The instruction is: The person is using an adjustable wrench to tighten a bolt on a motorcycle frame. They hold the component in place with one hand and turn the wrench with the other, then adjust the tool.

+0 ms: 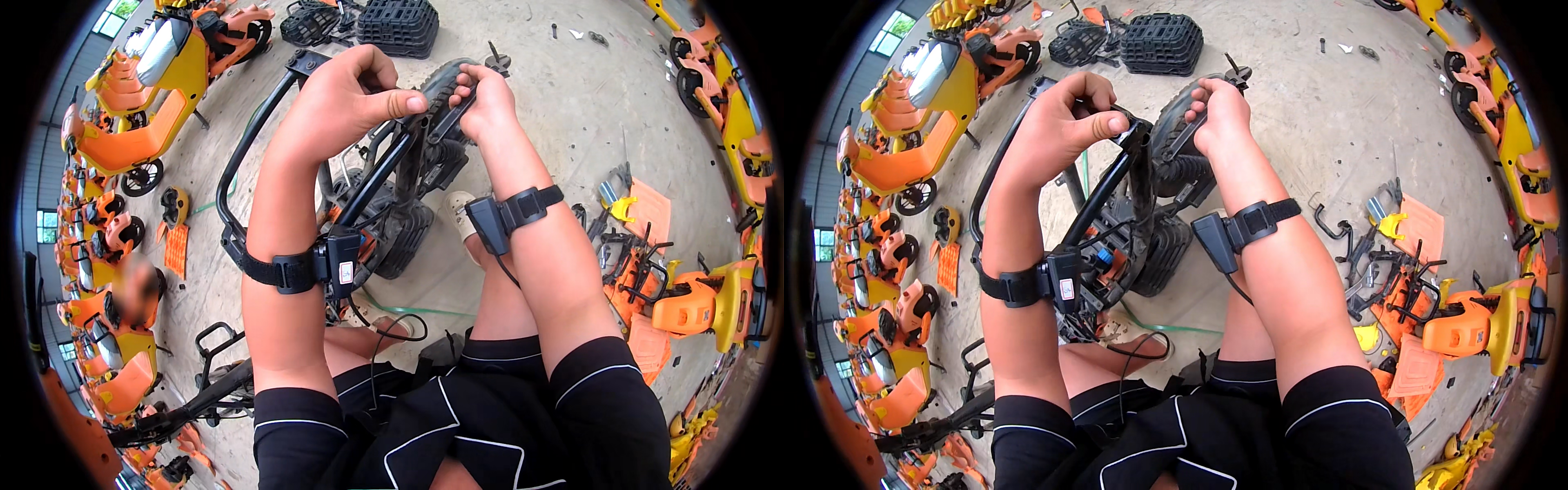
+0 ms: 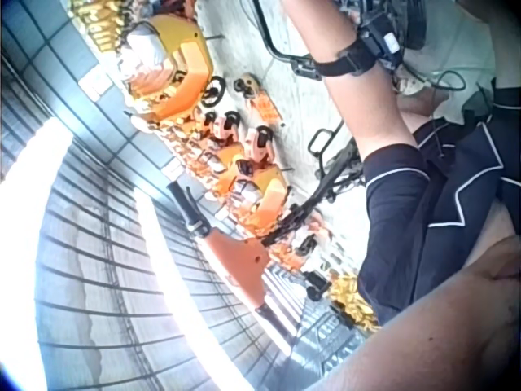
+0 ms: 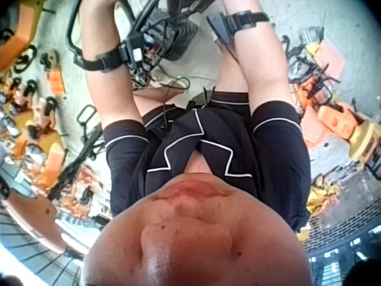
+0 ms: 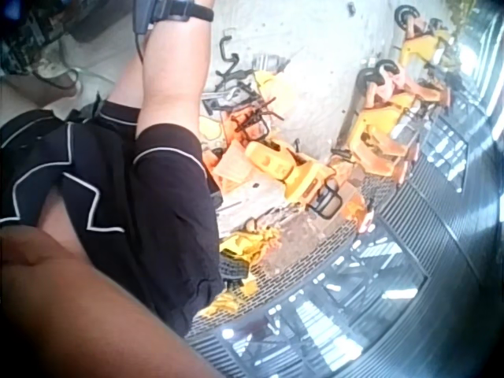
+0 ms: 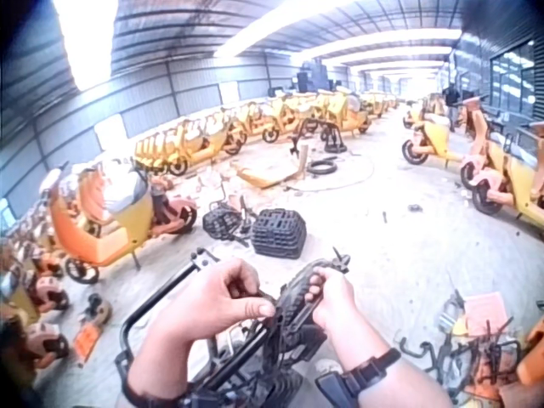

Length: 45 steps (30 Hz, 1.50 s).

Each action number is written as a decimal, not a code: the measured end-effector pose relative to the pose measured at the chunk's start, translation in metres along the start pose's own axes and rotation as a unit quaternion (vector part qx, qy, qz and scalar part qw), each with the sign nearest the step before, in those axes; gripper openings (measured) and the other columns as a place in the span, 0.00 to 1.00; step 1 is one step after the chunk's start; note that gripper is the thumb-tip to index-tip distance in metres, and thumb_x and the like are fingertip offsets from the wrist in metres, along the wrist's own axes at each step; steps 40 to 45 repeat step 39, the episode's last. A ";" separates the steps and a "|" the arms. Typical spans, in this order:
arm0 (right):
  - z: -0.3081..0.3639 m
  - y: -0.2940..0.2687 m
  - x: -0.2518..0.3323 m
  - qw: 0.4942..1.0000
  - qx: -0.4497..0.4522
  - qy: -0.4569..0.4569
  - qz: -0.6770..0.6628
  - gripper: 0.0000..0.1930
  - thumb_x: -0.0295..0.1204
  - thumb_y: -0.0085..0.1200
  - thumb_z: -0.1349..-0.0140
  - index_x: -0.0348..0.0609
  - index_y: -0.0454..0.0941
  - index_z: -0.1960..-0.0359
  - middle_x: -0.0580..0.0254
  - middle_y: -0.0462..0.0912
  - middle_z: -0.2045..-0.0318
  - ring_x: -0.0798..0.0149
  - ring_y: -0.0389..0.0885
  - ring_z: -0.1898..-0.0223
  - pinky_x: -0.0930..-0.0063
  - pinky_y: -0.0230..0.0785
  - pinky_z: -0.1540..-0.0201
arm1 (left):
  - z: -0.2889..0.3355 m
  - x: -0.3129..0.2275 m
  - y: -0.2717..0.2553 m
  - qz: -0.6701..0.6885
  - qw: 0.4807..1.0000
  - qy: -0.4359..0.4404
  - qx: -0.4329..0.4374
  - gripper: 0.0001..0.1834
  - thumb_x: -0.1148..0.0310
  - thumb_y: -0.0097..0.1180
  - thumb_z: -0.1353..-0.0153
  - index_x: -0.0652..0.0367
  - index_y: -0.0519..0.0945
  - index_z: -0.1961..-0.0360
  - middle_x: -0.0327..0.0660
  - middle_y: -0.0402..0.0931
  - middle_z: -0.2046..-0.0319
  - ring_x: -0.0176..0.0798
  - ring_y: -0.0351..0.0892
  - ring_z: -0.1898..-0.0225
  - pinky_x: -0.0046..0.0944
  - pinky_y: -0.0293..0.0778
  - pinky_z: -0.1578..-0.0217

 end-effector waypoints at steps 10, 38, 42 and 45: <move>-0.005 0.000 -0.006 1.000 0.010 0.004 0.002 0.03 0.26 0.52 0.34 0.42 0.75 0.65 0.65 0.75 0.72 0.70 0.68 0.77 0.69 0.66 0.72 | 0.005 0.000 -0.005 0.034 0.987 0.153 0.044 0.12 0.73 0.61 0.32 0.62 0.85 0.48 0.37 0.80 0.52 0.34 0.77 0.50 0.34 0.74 0.48; -0.007 0.000 -0.007 1.000 0.004 0.002 0.012 0.03 0.27 0.52 0.34 0.42 0.74 0.65 0.64 0.75 0.71 0.70 0.69 0.76 0.69 0.67 0.72 | 0.003 -0.011 -0.001 0.003 0.999 -0.028 0.027 0.14 0.68 0.69 0.36 0.54 0.88 0.50 0.37 0.81 0.62 0.32 0.78 0.57 0.33 0.76 0.53; -0.009 -0.001 -0.007 1.000 0.002 0.003 0.011 0.03 0.27 0.52 0.34 0.42 0.74 0.65 0.64 0.75 0.71 0.70 0.69 0.76 0.68 0.67 0.72 | 0.000 -0.010 0.000 -0.073 0.996 -0.045 0.021 0.13 0.65 0.70 0.37 0.52 0.88 0.51 0.38 0.82 0.63 0.30 0.77 0.60 0.33 0.76 0.54; -0.009 -0.001 -0.007 1.000 0.002 0.003 0.011 0.03 0.27 0.52 0.34 0.42 0.74 0.65 0.64 0.75 0.71 0.70 0.69 0.76 0.68 0.67 0.72 | 0.000 -0.010 0.000 -0.073 0.996 -0.045 0.021 0.13 0.65 0.70 0.37 0.52 0.88 0.51 0.38 0.82 0.63 0.30 0.77 0.60 0.33 0.76 0.54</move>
Point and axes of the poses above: each hand's wrist, its own z-axis away from the middle knuckle, its own y-axis out of the palm, x = y × z, the point moved 1 cm from there along -z, towards the middle knuckle
